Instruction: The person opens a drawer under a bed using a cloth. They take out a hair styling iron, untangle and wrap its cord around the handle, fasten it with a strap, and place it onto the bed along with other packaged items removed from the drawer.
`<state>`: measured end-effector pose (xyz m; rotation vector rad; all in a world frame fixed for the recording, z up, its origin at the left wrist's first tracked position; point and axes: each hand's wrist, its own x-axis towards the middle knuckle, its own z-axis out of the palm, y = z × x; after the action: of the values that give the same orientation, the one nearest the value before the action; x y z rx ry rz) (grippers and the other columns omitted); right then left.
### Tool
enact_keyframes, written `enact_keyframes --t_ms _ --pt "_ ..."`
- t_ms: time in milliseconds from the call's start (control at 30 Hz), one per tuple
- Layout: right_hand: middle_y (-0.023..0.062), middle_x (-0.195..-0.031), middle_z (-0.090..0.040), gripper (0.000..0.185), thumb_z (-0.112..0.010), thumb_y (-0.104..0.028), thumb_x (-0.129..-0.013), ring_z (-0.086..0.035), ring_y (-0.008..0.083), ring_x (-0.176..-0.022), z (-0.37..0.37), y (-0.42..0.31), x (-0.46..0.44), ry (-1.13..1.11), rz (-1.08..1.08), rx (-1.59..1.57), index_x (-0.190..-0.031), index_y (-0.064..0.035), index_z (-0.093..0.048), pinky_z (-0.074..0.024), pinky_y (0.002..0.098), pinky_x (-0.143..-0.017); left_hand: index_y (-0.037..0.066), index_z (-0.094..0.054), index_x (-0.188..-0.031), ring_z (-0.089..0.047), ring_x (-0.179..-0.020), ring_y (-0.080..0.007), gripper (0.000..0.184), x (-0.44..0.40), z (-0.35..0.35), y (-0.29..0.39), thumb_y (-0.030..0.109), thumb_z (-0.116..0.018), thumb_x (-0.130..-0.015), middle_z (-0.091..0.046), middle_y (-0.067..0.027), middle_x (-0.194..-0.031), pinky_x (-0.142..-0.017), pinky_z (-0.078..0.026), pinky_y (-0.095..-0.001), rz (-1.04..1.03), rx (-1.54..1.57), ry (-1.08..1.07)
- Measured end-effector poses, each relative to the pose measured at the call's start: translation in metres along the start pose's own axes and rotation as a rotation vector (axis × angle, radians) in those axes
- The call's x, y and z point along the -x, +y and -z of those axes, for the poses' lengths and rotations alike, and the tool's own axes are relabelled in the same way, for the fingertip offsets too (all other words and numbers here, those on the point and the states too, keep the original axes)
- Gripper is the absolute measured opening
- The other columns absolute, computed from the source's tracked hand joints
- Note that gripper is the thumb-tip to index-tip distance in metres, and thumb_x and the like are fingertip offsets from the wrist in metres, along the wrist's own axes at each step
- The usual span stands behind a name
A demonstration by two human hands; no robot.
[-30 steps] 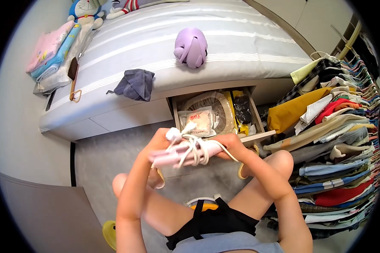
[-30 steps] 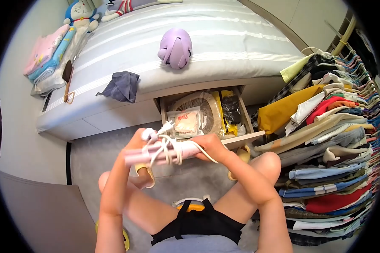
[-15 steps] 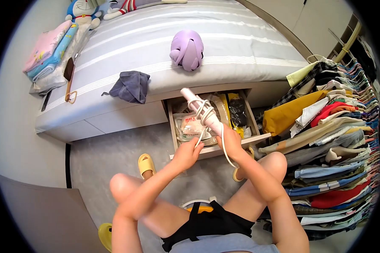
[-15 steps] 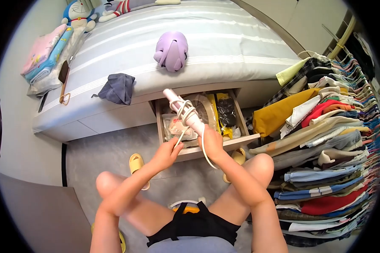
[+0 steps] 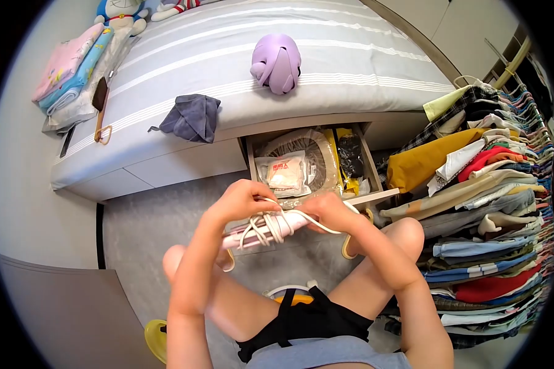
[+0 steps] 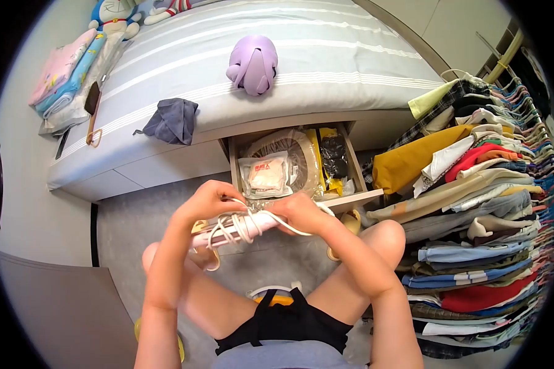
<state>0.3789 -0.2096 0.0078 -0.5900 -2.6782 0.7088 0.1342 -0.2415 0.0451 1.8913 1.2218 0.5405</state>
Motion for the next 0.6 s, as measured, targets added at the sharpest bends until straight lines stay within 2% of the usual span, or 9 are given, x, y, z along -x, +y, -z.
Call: enact_keyframes --t_ms 67,133,267,300,333,367,400,467,600 --pt "0.0108 -0.08 -0.062 0.039 -0.066 -0.008 -0.059 -0.06 0.0308 -0.073 0.001 -0.006 0.004 -0.064 -0.076 -0.182 -0.098 -0.0127 -0.062 -0.048 0.0359 -0.064 0.003 -0.067 -0.09 -0.058 -0.067 -0.0112 0.019 -0.001 0.005 -0.019 0.018 -0.066 -0.078 -0.066 -0.0047 -0.08 -0.063 -0.046 -0.0252 0.03 0.374 -0.16" --pt "0.0121 -0.085 -0.063 0.044 -0.067 -0.008 -0.06 -0.06 0.0311 -0.076 -0.006 -0.002 0.009 -0.097 -0.105 -0.338 -0.103 -0.013 -0.062 -0.0485 0.0347 -0.067 0.0 -0.066 -0.095 -0.055 -0.073 -0.0063 0.02 -0.002 0.009 -0.023 0.014 -0.063 -0.081 -0.066 -0.0031 -0.083 -0.066 -0.046 -0.023 0.126 0.448 -0.207" --pt "0.0089 -0.094 -0.065 0.043 -0.071 -0.012 -0.067 -0.059 0.0141 -0.086 -0.01 -0.008 0.011 -0.097 -0.221 -0.777 -0.107 -0.0044 -0.059 -0.0455 0.0283 -0.078 0.0 -0.065 -0.095 -0.056 -0.072 -0.0074 0.019 -0.003 -0.004 -0.027 0.013 -0.063 -0.081 -0.065 -0.0028 -0.082 -0.063 -0.046 -0.0213 0.226 0.795 -0.188" --pt "0.0054 -0.099 -0.063 0.044 -0.072 -0.01 -0.07 -0.054 0.0107 -0.092 -0.005 -0.009 0.01 -0.156 -0.301 -0.866 -0.11 -0.0015 -0.058 -0.0427 0.0272 -0.084 0.0 -0.065 -0.095 -0.057 -0.071 -0.0084 0.02 -0.004 -0.005 -0.043 0.013 -0.063 -0.08 -0.065 -0.003 -0.082 -0.062 -0.046 -0.0215 0.17 0.401 -0.203" --pt "0.0051 -0.09 -0.061 0.039 -0.071 -0.011 -0.071 -0.056 0.0107 -0.083 -0.005 -0.016 0.006 0.013 -0.285 -0.884 -0.107 -0.0005 -0.058 -0.0457 0.0261 -0.076 0.001 -0.064 -0.096 -0.058 -0.071 -0.0094 0.021 -0.009 -0.011 -0.065 0.013 -0.063 -0.079 -0.065 -0.0031 -0.082 -0.061 -0.046 -0.0217 0.113 0.009 -0.208" --pt "0.0051 -0.087 -0.06 0.043 -0.071 -0.015 -0.072 -0.055 0.0097 -0.077 0.001 -0.02 0.002 0.055 -0.381 -0.906 -0.108 0.0001 -0.055 -0.0461 0.0252 -0.07 0.001 -0.062 -0.101 -0.058 -0.069 -0.0101 0.028 -0.011 -0.039 -0.07 0.012 -0.064 -0.076 -0.064 -0.0028 -0.083 -0.06 -0.046 -0.0218 0.297 0.603 0.046" --pt "0.0051 -0.083 -0.058 0.046 -0.071 -0.018 -0.072 -0.054 0.0088 -0.071 0.006 -0.022 -0.002 0.098 -0.477 -0.926 -0.11 0.0006 -0.052 -0.0464 0.0243 -0.065 0.001 -0.059 -0.107 -0.057 -0.072 -0.0084 0.03 -0.013 -0.032 -0.021 0.015 -0.061 -0.08 -0.062 -0.002 -0.086 -0.062 -0.046 -0.0218 0.348 0.664 -0.034" --pt "0.0048 -0.078 -0.057 0.036 -0.067 -0.02 -0.076 -0.053 0.0083 -0.063 0.002 -0.017 -0.009 0.224 -0.538 -0.926 -0.1 0.0012 -0.051 -0.0459 0.0233 -0.054 0.001 -0.057 -0.108 -0.056 -0.075 -0.0073 0.026 -0.023 -0.072 -0.024 0.015 -0.056 -0.086 -0.062 -0.0025 -0.085 -0.063 -0.045 -0.021 0.253 0.782 0.135" --pt "0.0128 -0.083 -0.059 0.041 -0.065 -0.019 -0.07 -0.059 0.0191 -0.067 -0.016 0.004 -0.01 0.246 -0.697 -0.721 -0.101 0.0027 -0.049 -0.0484 0.0307 -0.059 0.001 -0.055 -0.113 -0.057 -0.077 -0.0081 0.029 -0.03 -0.104 -0.036 0.017 -0.053 -0.089 -0.061 -0.0015 -0.091 -0.067 -0.047 -0.0226 0.17 0.859 0.093"
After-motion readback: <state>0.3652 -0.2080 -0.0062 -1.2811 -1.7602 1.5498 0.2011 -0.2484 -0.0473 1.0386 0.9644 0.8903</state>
